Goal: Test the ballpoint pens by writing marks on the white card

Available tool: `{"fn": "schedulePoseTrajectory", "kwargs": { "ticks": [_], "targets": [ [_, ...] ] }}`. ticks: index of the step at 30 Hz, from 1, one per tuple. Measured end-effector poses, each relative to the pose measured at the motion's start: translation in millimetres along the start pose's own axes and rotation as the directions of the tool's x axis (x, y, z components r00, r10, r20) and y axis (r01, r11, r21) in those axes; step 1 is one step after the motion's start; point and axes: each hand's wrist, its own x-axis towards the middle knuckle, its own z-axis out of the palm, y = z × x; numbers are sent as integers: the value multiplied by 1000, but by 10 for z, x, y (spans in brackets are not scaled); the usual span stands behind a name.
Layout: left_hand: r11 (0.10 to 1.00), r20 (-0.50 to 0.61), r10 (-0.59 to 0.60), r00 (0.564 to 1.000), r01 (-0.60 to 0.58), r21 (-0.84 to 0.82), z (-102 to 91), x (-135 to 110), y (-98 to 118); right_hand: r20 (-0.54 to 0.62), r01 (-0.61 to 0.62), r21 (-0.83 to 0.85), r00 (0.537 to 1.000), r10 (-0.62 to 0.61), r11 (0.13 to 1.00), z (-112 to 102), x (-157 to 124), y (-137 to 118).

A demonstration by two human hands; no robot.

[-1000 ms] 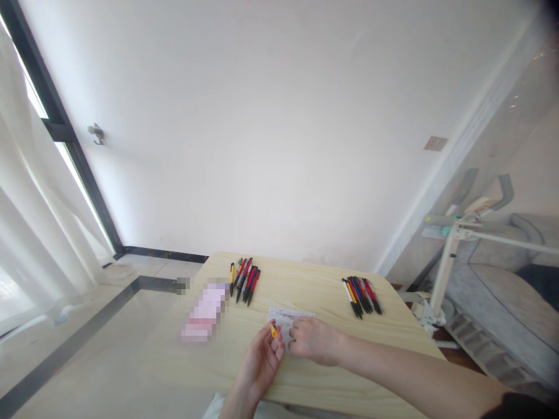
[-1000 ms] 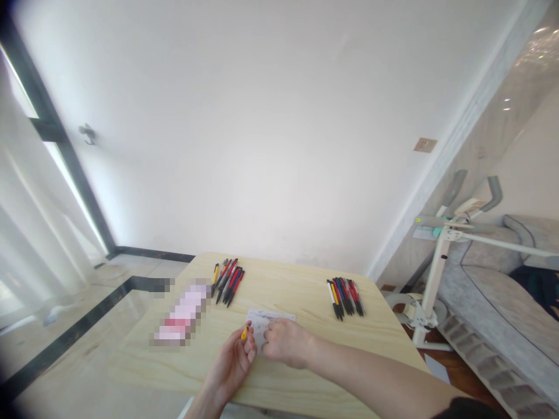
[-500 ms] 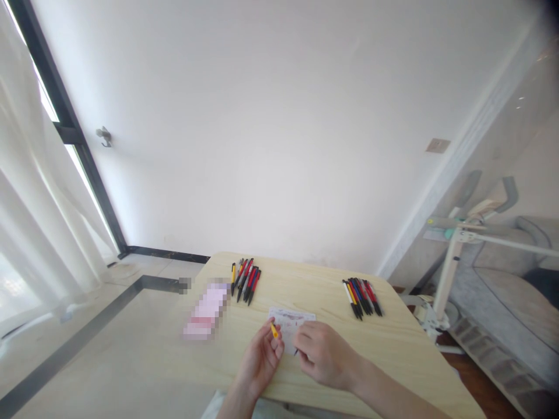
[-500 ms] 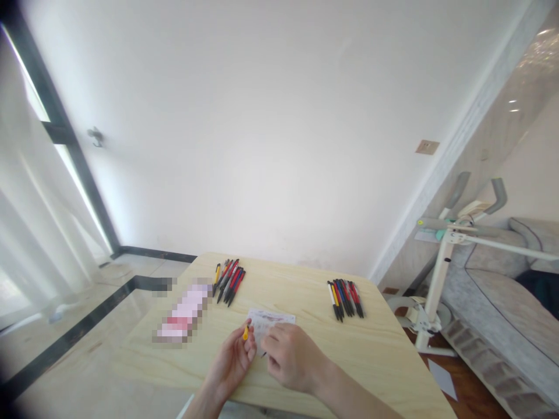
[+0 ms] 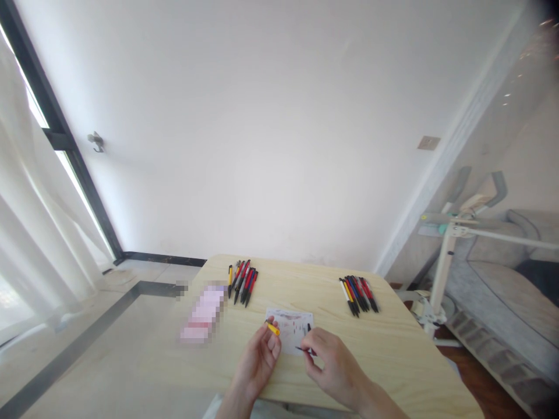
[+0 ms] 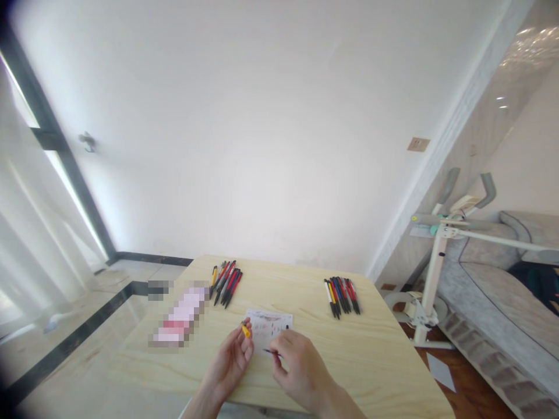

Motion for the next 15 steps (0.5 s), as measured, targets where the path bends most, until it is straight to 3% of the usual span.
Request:
{"fn": "schedulePoseTrajectory", "kwargs": {
  "ticks": [15],
  "targets": [
    [993,-57,29,998,-22,120,10,-17,-40,-165,-113,97,978,128,989,37,-146,74]
  ]
}}
